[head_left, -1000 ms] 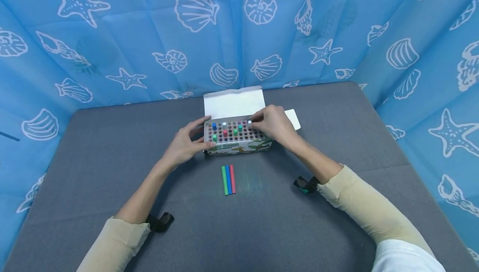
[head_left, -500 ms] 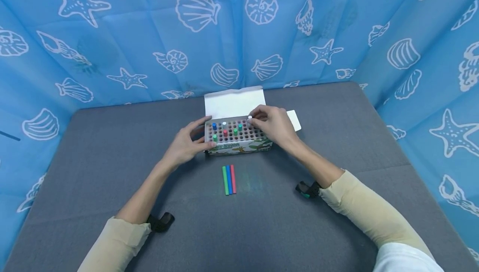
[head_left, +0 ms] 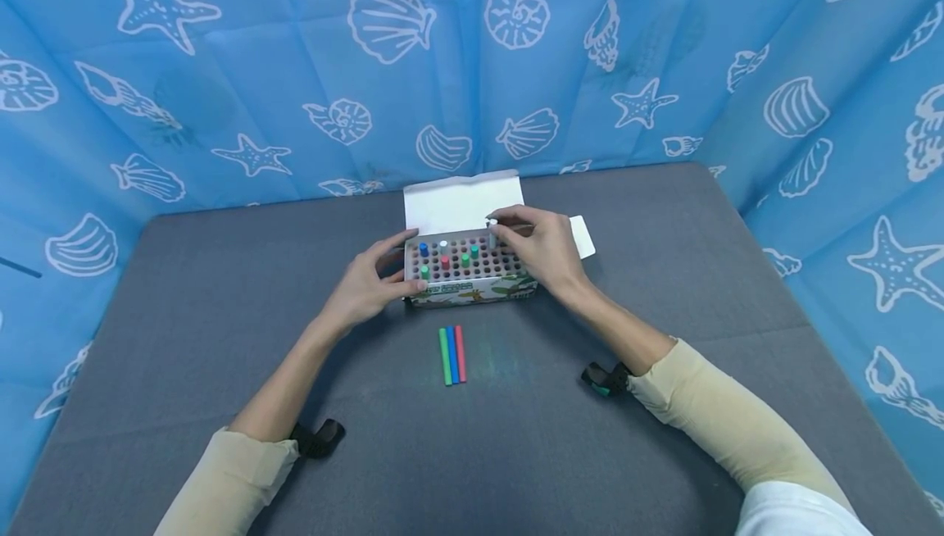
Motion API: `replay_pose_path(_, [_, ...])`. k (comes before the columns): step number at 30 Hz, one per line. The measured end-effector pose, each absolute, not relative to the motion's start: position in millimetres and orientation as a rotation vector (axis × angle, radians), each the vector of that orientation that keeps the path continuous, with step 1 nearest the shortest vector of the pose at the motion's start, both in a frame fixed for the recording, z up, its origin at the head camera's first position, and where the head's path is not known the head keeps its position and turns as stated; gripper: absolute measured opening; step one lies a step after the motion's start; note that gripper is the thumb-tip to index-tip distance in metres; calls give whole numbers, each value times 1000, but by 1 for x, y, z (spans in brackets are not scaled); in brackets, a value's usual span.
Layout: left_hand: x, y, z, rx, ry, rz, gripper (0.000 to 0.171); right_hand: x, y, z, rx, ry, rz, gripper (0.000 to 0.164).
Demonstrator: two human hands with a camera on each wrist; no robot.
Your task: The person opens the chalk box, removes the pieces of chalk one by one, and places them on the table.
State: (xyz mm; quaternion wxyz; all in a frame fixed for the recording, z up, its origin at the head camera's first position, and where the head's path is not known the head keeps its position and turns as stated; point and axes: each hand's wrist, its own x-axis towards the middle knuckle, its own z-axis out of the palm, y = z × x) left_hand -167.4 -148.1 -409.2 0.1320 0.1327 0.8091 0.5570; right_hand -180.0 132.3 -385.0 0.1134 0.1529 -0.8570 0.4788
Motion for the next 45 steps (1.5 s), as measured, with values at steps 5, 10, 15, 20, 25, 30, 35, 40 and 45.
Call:
replay_pose_path(5, [-166, -148, -409, 371, 2346, 1613, 80, -180, 134, -384, 439, -2427, 1479, 20])
replay_pose_path(10, [-166, -148, -408, 371, 2350, 1615, 81, -180, 137, -379, 444, -2347, 1587, 22])
replay_pose_path(15, [-167, -149, -408, 376, 2356, 1617, 81, -174, 138, -370, 426, -2354, 1667, 25])
replay_pose_path(20, [-167, -148, -409, 379, 2355, 1607, 81, -155, 134, -348, 376, -2397, 1766, 25])
replay_pose_path(25, [-168, -147, -409, 387, 2353, 1613, 81, -149, 137, -349, 372, -2428, 1808, 26])
replay_pose_path(30, [-168, -147, -409, 387, 2348, 1621, 80, -152, 143, -367, 362, -2469, 1843, 26])
replay_pose_path(35, [-167, -147, -408, 369, 2365, 1594, 81, -144, 142, -370, 350, -2500, 1937, 26])
replay_pose_path(40, [-159, -142, -391, 364, 2371, 1574, 80, -137, 140, -372, 329, -2537, 2001, 24])
replay_pose_path(45, [-149, -138, -371, 368, 2364, 1572, 76, -133, 138, -373, 291, -2557, 2074, 27])
